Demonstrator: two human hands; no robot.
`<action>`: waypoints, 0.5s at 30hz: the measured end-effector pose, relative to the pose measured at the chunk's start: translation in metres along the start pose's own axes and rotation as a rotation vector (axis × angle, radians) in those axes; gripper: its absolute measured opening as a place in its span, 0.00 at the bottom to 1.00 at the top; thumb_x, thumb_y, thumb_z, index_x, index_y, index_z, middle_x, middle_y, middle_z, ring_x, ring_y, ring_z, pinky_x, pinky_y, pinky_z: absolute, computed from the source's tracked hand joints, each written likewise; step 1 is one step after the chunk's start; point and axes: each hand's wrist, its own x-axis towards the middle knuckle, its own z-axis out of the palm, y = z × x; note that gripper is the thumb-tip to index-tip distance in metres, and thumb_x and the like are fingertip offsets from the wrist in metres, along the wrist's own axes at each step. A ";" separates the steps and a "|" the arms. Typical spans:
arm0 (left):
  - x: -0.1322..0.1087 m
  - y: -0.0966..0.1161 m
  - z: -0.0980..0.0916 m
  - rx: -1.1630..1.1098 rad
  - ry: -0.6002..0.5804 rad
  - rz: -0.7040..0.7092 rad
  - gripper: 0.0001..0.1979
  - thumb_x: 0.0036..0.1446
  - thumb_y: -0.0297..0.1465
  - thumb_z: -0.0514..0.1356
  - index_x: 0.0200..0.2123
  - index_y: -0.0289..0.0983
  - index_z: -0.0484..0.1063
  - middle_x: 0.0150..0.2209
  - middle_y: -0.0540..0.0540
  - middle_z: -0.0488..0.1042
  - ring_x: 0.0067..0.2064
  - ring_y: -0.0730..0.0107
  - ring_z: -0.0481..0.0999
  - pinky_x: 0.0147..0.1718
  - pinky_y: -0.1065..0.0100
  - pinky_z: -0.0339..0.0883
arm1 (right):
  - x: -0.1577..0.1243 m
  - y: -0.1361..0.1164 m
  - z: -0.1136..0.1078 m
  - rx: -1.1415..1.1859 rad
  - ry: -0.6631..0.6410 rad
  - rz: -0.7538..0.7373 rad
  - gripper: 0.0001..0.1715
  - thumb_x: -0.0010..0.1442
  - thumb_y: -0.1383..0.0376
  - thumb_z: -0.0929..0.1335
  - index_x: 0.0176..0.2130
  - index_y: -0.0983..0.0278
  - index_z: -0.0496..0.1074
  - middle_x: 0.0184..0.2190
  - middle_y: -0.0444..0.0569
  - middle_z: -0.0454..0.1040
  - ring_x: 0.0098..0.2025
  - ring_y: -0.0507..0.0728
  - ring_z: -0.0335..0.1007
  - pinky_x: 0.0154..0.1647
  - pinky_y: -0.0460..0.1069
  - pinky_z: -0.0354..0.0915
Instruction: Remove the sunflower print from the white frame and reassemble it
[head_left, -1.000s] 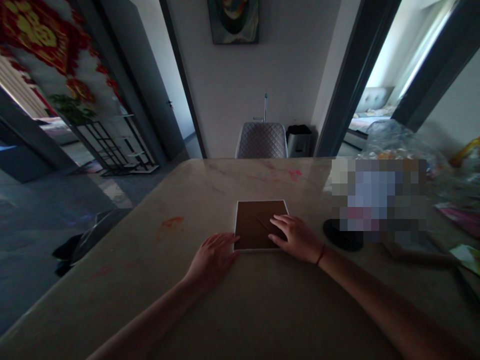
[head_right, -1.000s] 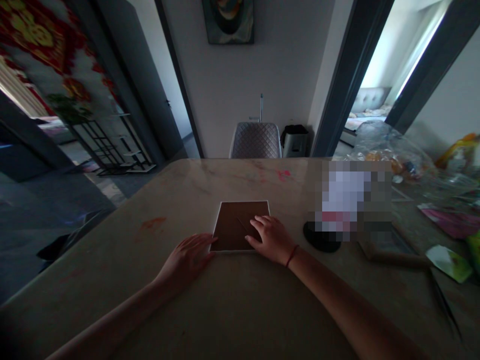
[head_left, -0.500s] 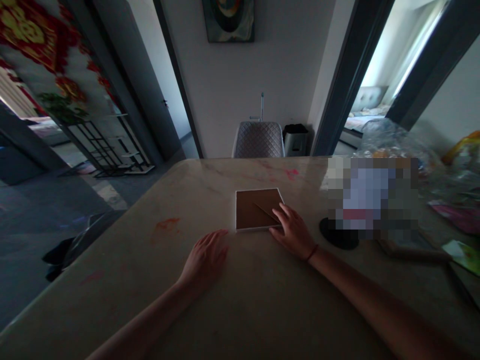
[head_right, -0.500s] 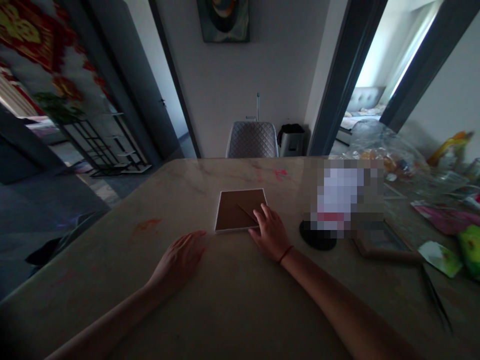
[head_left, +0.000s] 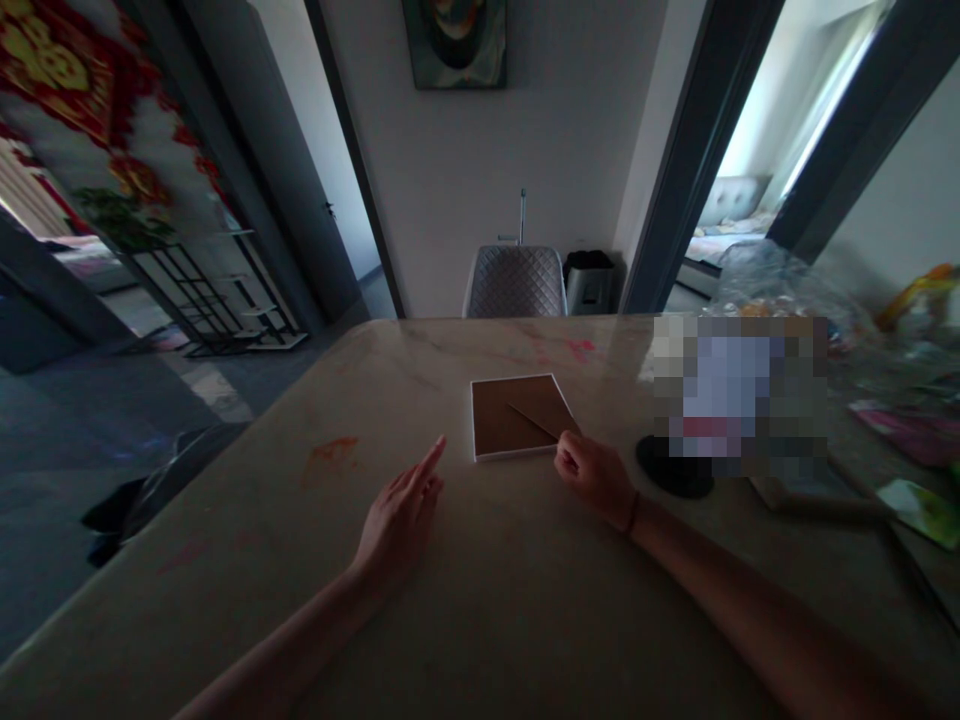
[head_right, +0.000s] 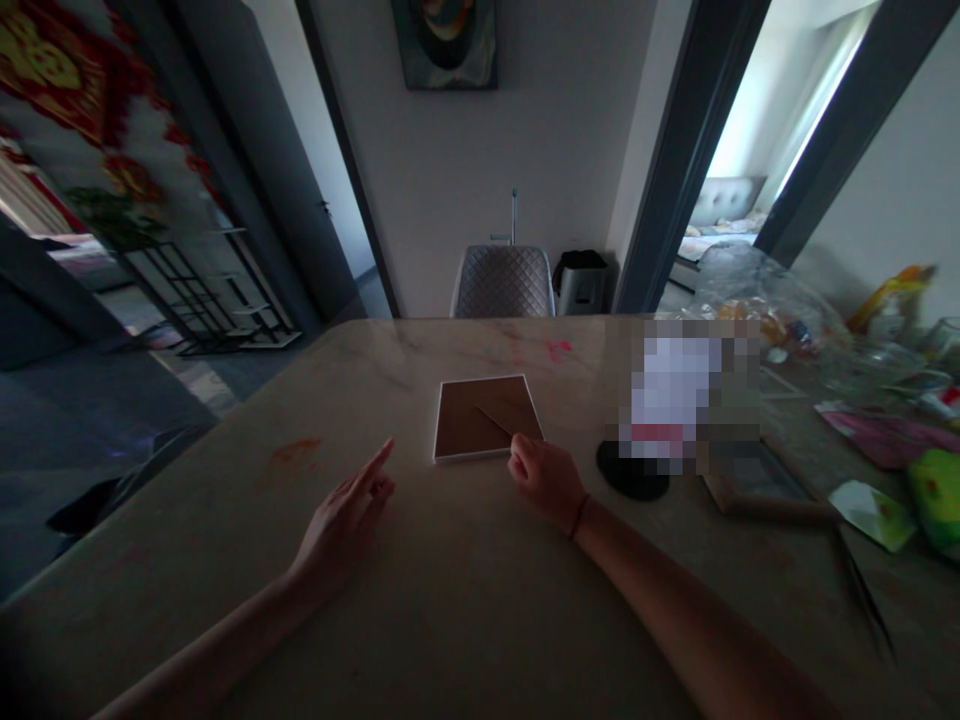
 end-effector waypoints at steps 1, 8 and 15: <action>0.000 0.000 0.001 0.014 0.009 0.023 0.24 0.60 0.30 0.46 0.60 0.43 0.48 0.33 0.49 0.72 0.35 0.70 0.71 0.38 0.67 0.63 | -0.001 -0.001 0.001 0.008 -0.031 -0.019 0.12 0.55 0.71 0.58 0.36 0.64 0.68 0.23 0.45 0.70 0.24 0.51 0.61 0.26 0.45 0.56; 0.002 0.001 0.007 0.046 -0.090 0.092 0.33 0.53 0.24 0.49 0.62 0.41 0.44 0.27 0.51 0.69 0.31 0.71 0.67 0.38 0.67 0.62 | 0.000 -0.005 0.008 -0.062 -0.288 -0.071 0.37 0.55 0.73 0.56 0.62 0.56 0.43 0.31 0.45 0.75 0.24 0.51 0.66 0.24 0.44 0.60; 0.001 0.005 0.003 0.011 -0.156 0.028 0.31 0.54 0.26 0.48 0.61 0.40 0.46 0.28 0.50 0.70 0.29 0.72 0.68 0.34 0.70 0.63 | 0.000 -0.008 0.000 0.053 -0.266 -0.049 0.33 0.58 0.70 0.55 0.61 0.58 0.46 0.35 0.46 0.75 0.29 0.52 0.69 0.32 0.47 0.64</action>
